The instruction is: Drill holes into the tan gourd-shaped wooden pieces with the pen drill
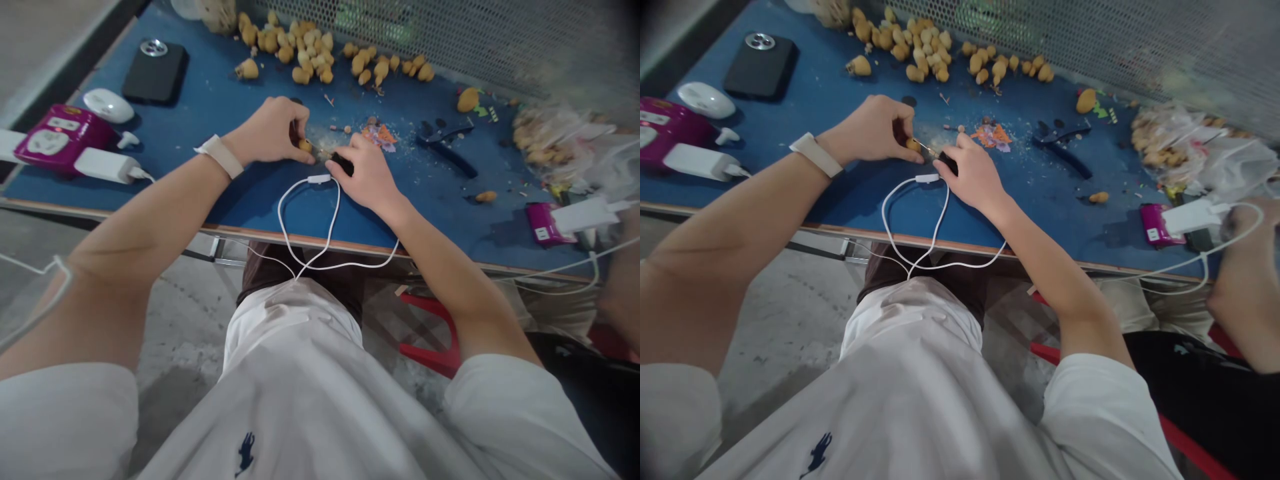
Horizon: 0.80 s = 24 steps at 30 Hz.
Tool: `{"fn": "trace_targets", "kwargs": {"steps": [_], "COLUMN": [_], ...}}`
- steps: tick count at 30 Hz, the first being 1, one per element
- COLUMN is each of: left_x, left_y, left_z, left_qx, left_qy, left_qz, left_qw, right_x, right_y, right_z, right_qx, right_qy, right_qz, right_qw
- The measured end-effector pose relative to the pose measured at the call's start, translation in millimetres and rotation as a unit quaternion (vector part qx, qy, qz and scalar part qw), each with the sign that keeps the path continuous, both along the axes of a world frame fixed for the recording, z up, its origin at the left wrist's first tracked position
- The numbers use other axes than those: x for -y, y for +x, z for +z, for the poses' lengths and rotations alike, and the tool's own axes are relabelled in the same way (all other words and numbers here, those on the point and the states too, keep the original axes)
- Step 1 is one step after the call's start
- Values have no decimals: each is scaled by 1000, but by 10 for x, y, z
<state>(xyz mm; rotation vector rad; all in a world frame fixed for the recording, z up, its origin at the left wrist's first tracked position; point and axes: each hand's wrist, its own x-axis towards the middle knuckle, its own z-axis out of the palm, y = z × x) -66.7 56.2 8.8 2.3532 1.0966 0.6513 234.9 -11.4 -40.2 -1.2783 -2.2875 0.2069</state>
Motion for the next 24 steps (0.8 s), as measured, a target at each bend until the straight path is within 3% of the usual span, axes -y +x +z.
{"fn": "trace_targets", "kwargs": {"steps": [14,24], "left_x": [-37,-23], "left_y": [-5,-4], "left_z": [-36,-11], "left_qx": [-4,-25], "left_qy": [-6,2], "left_qz": [0,8], "left_qw": [1000,1000], "right_x": [-44,-30], "right_y": [57,58], "right_z": [-42,33], "right_qx": [3,13], "right_qy": [5,-2], "right_qz": [12,7], "right_qw": [1000,1000]}}
